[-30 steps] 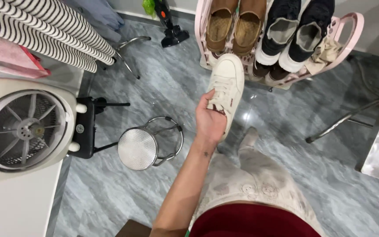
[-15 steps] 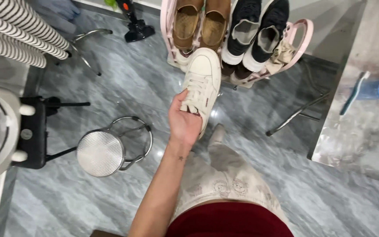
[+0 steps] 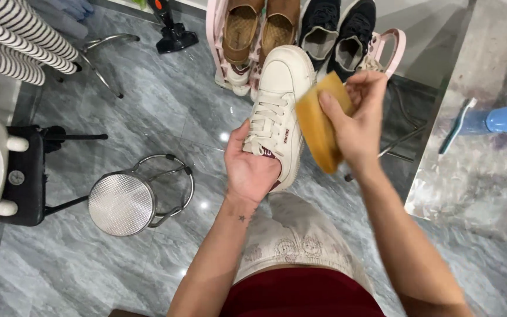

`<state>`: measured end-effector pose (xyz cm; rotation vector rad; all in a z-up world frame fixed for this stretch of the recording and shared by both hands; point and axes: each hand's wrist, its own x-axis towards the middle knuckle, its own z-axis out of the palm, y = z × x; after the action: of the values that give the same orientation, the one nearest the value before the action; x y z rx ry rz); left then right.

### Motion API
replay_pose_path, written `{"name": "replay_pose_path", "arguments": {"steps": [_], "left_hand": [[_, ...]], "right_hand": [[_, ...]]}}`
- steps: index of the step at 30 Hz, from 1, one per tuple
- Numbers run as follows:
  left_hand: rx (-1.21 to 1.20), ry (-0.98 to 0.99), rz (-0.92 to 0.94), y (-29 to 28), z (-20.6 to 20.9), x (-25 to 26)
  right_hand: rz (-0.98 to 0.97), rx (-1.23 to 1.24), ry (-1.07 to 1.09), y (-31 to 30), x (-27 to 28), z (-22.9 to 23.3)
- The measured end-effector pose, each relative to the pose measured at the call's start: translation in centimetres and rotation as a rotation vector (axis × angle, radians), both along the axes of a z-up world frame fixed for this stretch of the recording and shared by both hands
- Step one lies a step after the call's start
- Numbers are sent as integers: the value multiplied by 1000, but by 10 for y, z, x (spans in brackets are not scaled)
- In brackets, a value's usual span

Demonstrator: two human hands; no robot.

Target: Cleaning various pairs of shoes using a yellow sponge

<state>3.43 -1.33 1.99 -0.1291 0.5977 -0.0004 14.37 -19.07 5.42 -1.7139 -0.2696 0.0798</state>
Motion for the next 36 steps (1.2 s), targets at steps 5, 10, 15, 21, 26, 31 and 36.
{"name": "replay_pose_path", "arguments": {"steps": [5, 10, 15, 21, 26, 31, 36], "left_hand": [[-15, -23, 39, 0, 11, 4], [137, -4, -128, -10, -20, -4], [348, 14, -106, -13, 13, -11], [734, 194, -205, -33, -24, -25], [771, 203, -193, -31, -41, -37], [733, 164, -108, -32, -44, -48], [557, 64, -54, -19, -17, -35]], "right_hand": [[21, -199, -326, 18, -44, -6], [-53, -379, -479, 14, -35, -36], [-13, -352, -531, 11, -47, -36], [-5, -312, -567, -1, -11, -3], [140, -407, -752, 7, -5, -19], [54, -336, -725, -17, 0, -12], [148, -297, -714, 4, -20, -14]]}}
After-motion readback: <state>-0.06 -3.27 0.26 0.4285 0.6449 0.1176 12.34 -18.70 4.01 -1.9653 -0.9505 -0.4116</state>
